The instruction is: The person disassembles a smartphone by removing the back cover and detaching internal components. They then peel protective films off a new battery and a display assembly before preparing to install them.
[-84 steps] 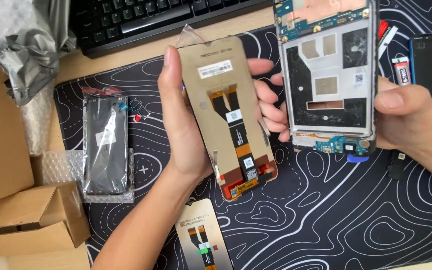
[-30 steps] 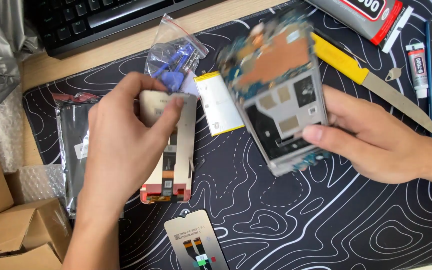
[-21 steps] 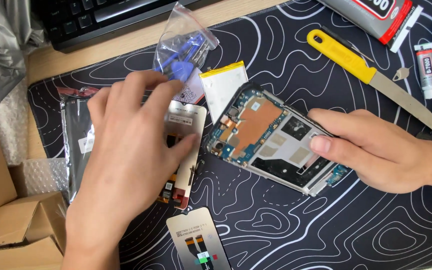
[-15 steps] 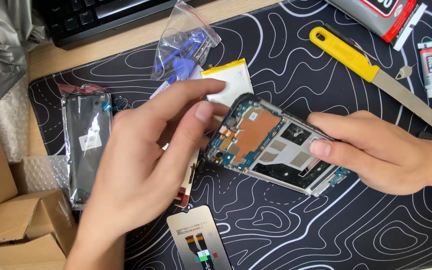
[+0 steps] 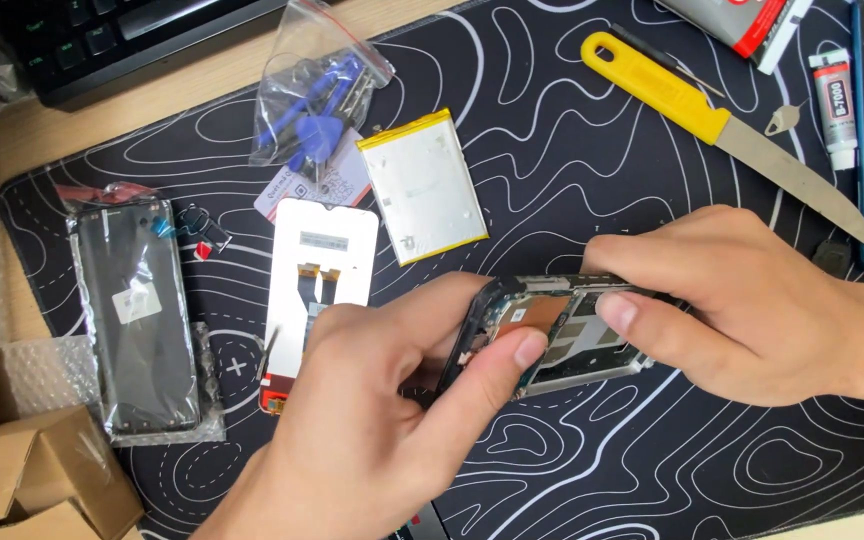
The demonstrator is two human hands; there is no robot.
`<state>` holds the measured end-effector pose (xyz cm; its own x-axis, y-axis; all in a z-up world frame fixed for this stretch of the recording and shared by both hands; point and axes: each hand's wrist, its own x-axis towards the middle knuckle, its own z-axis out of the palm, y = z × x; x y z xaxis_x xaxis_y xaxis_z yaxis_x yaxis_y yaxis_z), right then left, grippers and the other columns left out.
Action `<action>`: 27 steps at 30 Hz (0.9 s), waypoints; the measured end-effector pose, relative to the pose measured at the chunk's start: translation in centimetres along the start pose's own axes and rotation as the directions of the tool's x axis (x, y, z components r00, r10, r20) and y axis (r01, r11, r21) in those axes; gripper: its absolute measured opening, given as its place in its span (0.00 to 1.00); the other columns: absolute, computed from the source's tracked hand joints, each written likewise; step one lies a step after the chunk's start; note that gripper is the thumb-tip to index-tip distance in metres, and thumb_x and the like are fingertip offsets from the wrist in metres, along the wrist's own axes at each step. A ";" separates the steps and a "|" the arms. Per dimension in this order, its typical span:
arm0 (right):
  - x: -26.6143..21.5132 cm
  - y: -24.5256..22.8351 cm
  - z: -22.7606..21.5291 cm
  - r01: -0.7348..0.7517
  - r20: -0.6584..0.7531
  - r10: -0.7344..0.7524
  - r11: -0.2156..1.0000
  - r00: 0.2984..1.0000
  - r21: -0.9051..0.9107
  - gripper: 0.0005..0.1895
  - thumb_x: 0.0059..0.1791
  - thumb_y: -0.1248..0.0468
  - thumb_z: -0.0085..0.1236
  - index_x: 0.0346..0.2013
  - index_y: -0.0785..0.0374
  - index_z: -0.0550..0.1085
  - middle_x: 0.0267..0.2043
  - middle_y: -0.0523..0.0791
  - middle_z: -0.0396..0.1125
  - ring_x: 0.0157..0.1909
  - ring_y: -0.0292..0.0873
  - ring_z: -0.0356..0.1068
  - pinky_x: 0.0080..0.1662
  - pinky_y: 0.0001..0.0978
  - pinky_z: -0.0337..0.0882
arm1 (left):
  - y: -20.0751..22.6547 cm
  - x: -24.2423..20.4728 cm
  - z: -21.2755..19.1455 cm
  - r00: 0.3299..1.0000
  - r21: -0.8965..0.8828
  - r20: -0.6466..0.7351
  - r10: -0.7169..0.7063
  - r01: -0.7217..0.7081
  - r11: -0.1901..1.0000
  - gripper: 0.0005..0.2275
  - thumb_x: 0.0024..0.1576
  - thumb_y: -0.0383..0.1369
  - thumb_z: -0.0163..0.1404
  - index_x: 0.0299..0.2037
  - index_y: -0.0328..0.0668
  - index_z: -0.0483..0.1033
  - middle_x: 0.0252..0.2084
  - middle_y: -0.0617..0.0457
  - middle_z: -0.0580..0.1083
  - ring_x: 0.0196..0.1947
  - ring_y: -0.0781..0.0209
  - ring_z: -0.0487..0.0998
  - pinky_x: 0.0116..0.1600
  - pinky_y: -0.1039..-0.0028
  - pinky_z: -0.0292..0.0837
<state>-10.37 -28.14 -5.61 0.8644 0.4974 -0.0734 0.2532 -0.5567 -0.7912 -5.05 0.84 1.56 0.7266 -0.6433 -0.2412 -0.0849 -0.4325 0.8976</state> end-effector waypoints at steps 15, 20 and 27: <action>0.7 -2.4 -1.3 -0.067 -0.071 0.059 0.992 0.996 -0.108 0.20 0.65 0.52 0.37 0.41 0.52 0.77 0.31 0.37 0.62 0.36 0.40 0.61 0.53 0.41 0.54 | 0.4 -0.4 3.5 0.957 0.086 -0.282 0.064 -0.041 0.995 0.08 0.67 0.37 0.56 0.46 0.46 0.88 0.20 0.66 0.62 0.20 0.76 0.59 0.26 0.83 0.58; 0.1 -3.0 -1.0 -0.176 -0.078 0.174 0.984 0.982 -0.023 0.18 0.64 0.56 0.41 0.46 0.49 0.82 0.42 0.36 0.68 0.43 0.38 0.63 0.52 0.40 0.56 | 1.8 -1.0 5.3 0.921 0.115 -0.376 -0.100 0.154 0.981 0.09 0.63 0.44 0.57 0.44 0.62 0.91 0.19 0.72 0.75 0.18 0.78 0.71 0.32 0.87 0.69; 0.0 -2.8 -0.1 -0.049 -0.185 0.047 0.999 0.982 -0.003 0.20 0.64 0.57 0.36 0.47 0.57 0.79 0.43 0.39 0.69 0.42 0.41 0.59 0.52 0.43 0.52 | 2.6 -1.1 6.7 0.851 0.119 -0.508 -0.132 0.221 0.968 0.08 0.59 0.45 0.59 0.36 0.64 0.93 0.17 0.73 0.77 0.17 0.78 0.66 0.29 0.87 0.67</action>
<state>-11.00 -26.62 -3.30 0.9409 0.3388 0.0028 0.2119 -0.5821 -0.7850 -10.65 -3.78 1.73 0.9759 -0.1701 -0.1365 -0.0028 -0.6356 0.7720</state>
